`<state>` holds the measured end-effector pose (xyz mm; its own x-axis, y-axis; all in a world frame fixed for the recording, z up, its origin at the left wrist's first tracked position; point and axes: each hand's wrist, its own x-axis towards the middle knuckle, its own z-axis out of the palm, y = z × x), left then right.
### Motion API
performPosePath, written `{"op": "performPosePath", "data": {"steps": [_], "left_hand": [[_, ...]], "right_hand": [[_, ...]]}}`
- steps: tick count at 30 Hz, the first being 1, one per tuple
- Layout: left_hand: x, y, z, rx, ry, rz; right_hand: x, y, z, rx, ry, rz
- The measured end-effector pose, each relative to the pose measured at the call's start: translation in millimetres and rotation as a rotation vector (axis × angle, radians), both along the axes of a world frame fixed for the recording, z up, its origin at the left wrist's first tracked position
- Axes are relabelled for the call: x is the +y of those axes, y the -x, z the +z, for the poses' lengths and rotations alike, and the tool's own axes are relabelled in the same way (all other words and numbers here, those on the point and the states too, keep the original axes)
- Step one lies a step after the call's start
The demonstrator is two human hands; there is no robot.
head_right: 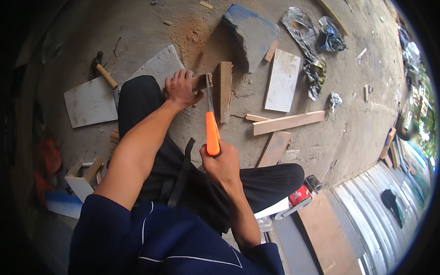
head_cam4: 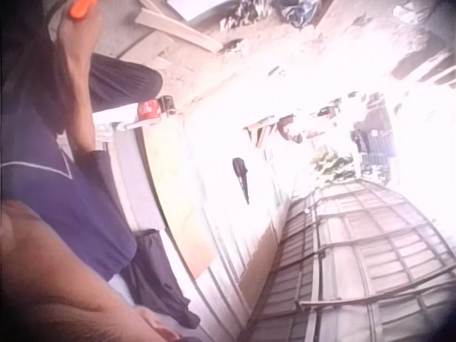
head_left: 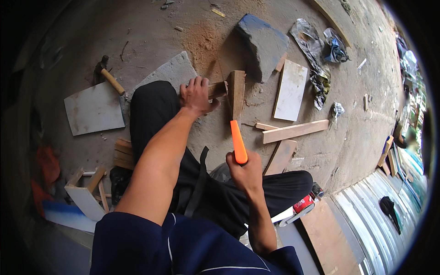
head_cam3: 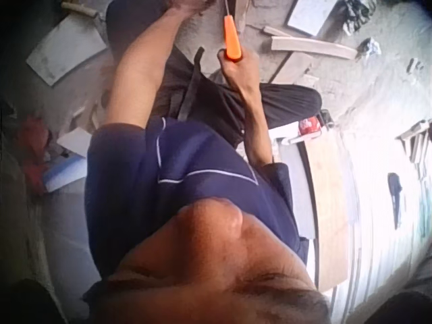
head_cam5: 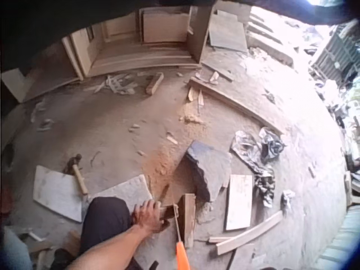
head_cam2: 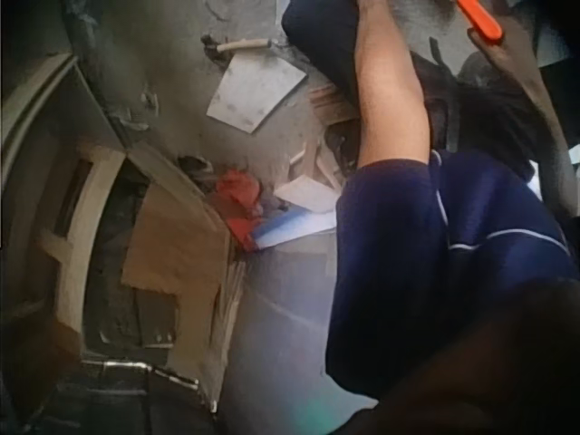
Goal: The person sits on the floor and uses a hand saw to cut a small piece of wood held between their legs. They repeatedly saw through the wood, occasionally pausing to adjust the piece or inspect the cut.
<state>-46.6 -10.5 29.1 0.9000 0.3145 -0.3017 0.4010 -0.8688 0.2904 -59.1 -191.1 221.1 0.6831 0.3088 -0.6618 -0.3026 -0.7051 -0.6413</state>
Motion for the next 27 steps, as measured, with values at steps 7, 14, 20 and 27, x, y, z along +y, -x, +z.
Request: {"op": "performPosePath", "data": {"steps": [7,14,20,27], "left_hand": [[-2.9,1.8,-2.0,-0.076,-0.041,0.011],[-5.1,-1.9,-4.3,0.005,-0.026,-0.013],[-4.3,1.8,-2.7,0.003,-0.034,0.010],[-6.6,-2.8,-3.8,-0.026,-0.034,0.002]], "right_hand": [[-48.2,48.4,73.6,-0.038,-0.045,-0.048],[-27.7,16.0,-7.3,-0.008,0.063,-0.015],[-67.8,64.7,57.0,-0.053,-0.071,0.006],[-32.9,18.5,-17.1,-0.001,-0.040,-0.019]]}}
